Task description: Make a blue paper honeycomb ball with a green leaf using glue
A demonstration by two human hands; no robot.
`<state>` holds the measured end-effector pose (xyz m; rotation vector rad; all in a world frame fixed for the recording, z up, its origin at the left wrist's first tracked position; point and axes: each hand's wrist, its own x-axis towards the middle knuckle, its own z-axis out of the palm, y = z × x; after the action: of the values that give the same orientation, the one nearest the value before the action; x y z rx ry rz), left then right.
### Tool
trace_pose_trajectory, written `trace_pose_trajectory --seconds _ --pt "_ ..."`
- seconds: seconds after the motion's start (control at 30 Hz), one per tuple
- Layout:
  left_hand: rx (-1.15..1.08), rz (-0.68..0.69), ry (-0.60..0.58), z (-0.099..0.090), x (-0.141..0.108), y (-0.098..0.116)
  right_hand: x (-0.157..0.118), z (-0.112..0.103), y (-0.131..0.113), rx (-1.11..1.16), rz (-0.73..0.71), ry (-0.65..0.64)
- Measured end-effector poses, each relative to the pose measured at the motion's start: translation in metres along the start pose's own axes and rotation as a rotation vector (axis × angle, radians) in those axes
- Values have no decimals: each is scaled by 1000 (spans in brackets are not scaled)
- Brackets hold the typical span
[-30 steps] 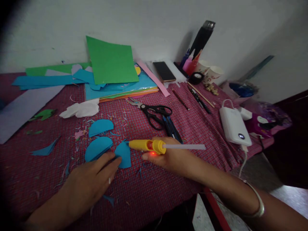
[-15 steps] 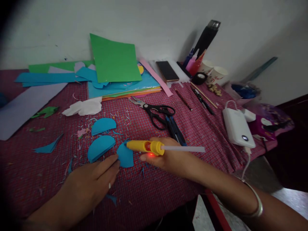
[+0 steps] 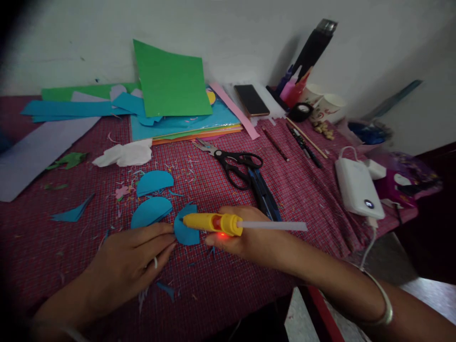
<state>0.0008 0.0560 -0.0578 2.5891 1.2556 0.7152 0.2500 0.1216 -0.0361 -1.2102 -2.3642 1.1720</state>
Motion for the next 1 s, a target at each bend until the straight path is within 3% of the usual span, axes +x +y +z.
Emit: trace_pose_trajectory --seconds 0.13,0.3,0.43,0.57,0.73,1.0 --pt "-42 -76 -23 -1 0 -7 -2 0 -3 -12 12 -13" --pt "121 -187 -87 -3 0 -12 -5 -2 -7 -36 0 -27" --pt "135 -188 -157 -4 1 -11 -7 -5 -10 -23 12 -44" --pt "120 -184 -172 -5 3 -12 -8 -6 -12 8 64 -96" --pt "117 -201 -168 -3 2 -13 -11 -4 -10 29 47 -38" --pt "100 -225 -197 -5 3 -9 -14 -3 -7 -1 31 -84"
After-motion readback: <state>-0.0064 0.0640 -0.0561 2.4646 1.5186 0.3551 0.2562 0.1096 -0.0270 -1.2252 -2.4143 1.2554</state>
